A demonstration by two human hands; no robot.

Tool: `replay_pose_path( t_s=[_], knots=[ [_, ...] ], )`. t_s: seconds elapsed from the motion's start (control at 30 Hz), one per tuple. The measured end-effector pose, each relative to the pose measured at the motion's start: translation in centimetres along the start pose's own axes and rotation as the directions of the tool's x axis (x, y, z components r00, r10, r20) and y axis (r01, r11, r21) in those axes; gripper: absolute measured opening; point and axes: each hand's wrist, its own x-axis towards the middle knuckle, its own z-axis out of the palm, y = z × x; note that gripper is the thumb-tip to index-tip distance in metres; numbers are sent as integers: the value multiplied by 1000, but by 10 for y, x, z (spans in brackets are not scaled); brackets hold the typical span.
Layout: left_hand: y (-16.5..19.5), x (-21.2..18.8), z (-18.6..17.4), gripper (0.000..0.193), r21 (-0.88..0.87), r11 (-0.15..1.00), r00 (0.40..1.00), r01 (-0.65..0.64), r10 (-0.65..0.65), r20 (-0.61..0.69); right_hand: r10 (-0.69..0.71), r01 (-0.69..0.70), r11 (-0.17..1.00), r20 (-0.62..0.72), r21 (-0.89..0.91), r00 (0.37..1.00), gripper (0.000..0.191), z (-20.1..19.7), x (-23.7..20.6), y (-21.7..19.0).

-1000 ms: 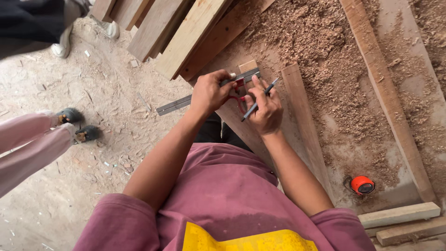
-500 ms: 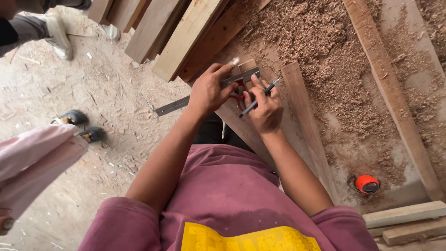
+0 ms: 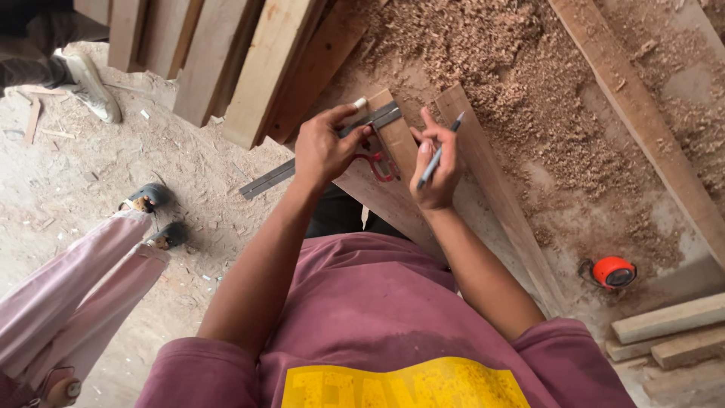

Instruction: The person measures and marks wooden planks using a combination square and a pen. They repeatedly position the square on different planks, draw lines, and occasionally use a tape measure to verify lengths. The marked planks are set aside on a workbench covered with sawdust.

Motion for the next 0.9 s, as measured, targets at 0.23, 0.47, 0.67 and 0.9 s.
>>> replay_pose_path(
  t_s=[0.23, 0.47, 0.67, 0.9],
  knots=[
    [16, 5, -4, 47, 93, 992, 997, -81, 82, -12, -145, 162, 943, 78, -291, 986, 6, -7, 12, -1],
    [17, 9, -4, 47, 66, 994, 995, -86, 89, -35, -282, 361, 812, 233, -459, 931, 14, 2, 24, -9],
    [14, 9, -1, 46, 92, 993, 997, -69, 72, -22, -249, 338, 820, 244, -462, 937, 17, 1, 19, -9],
    [13, 5, 4, 47, 114, 994, 1000, -1, 2, -2, -168, 250, 872, 223, -421, 960, 16, 0, 18, -3]
  ],
)
